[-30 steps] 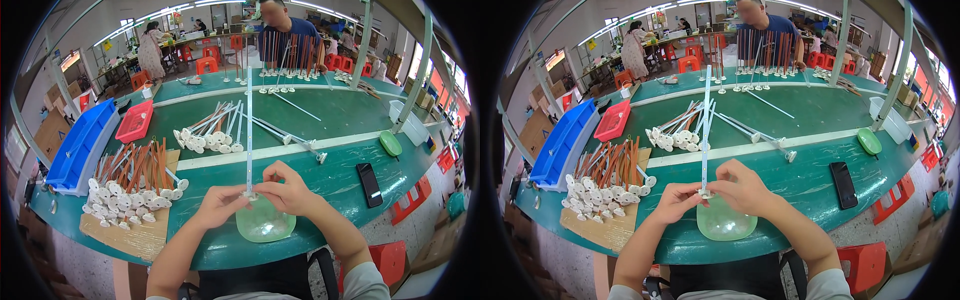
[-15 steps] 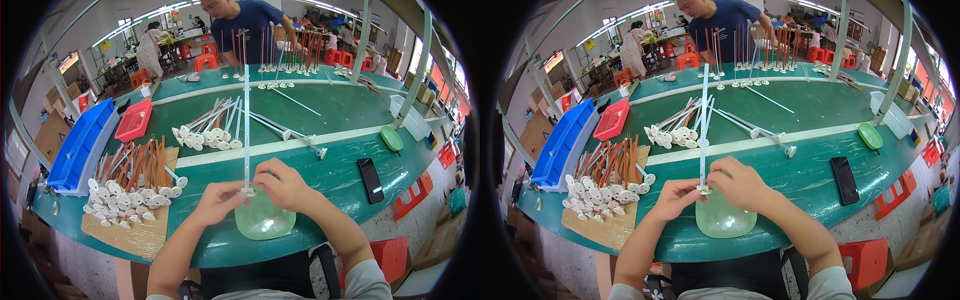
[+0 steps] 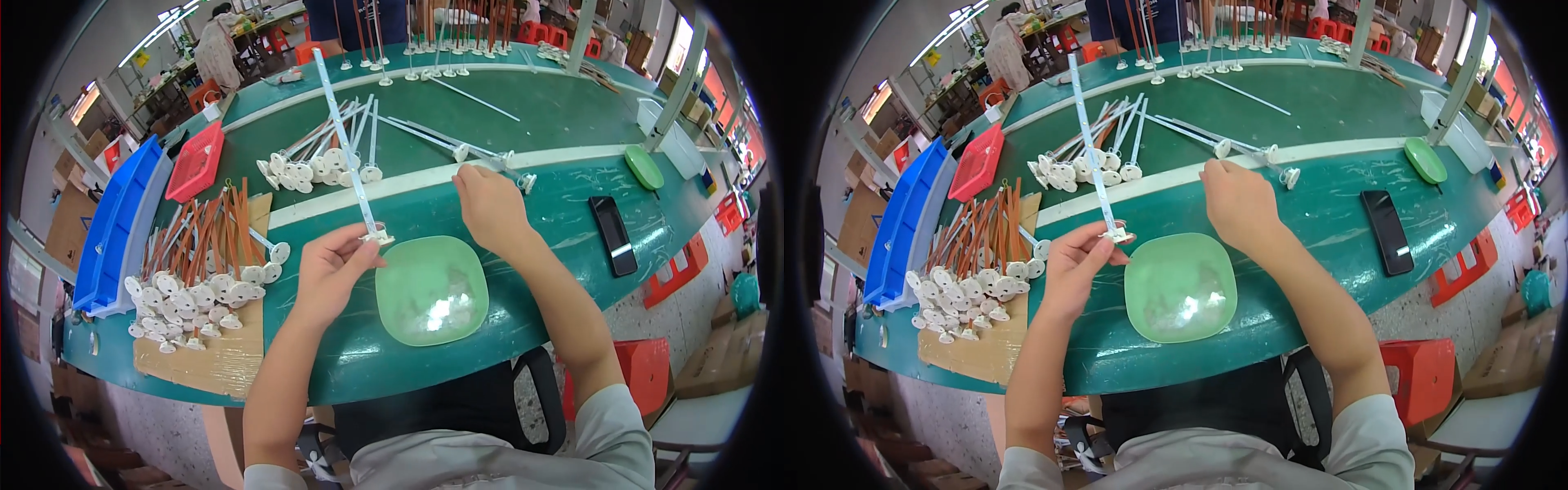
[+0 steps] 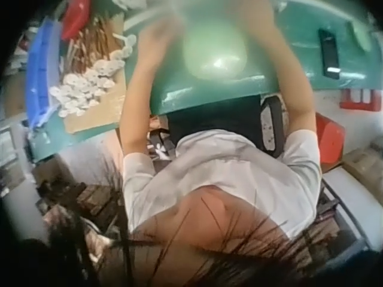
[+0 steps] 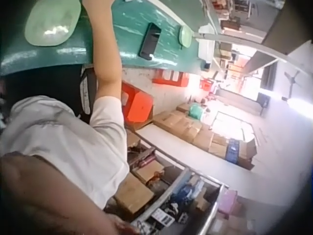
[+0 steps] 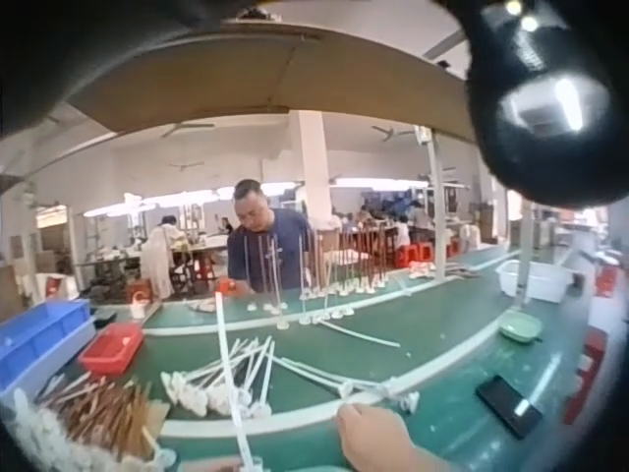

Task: Manually attaching plastic circular bases onto the ends of LED light strips at a workstation.

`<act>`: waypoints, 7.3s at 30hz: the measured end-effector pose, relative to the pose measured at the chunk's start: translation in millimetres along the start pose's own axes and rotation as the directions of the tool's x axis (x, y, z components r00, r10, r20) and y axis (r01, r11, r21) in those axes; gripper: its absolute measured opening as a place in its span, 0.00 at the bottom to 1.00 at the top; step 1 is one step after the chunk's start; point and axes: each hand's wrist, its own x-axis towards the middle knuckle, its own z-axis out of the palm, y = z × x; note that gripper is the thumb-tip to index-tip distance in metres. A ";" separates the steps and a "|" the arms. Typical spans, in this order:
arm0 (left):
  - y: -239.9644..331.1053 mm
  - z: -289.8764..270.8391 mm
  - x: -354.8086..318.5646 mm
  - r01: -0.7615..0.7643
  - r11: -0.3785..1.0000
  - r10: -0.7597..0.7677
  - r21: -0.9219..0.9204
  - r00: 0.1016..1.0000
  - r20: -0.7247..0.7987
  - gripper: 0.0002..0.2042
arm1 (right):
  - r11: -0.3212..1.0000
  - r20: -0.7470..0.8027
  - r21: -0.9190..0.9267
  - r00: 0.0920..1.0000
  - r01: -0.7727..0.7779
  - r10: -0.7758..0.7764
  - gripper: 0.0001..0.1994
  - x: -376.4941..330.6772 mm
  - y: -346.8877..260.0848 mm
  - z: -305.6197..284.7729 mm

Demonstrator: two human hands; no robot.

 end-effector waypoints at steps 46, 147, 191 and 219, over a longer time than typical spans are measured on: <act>1.7 12.5 -5.1 0.018 0.993 -0.022 -0.117 0.999 -0.032 0.21 | 0.814 0.767 0.577 0.384 -0.062 -0.514 0.06 -15.6 -37.2 -22.5; -4.7 17.4 -20.9 0.042 0.792 0.146 -0.609 0.956 0.256 0.20 | 0.631 -0.596 0.280 0.646 0.724 -0.477 0.11 -37.2 -65.1 -9.9; 115.2 -73.7 -44.3 0.098 -0.134 0.636 0.986 0.772 0.010 0.12 | 0.800 -0.259 0.304 0.853 0.518 -0.453 0.08 -46.9 -67.0 7.5; -54.8 -29.2 29.5 -0.330 0.567 0.645 0.755 0.748 -0.157 0.09 | 0.990 0.167 -0.020 0.977 0.138 -0.132 0.09 167.5 -180.3 149.2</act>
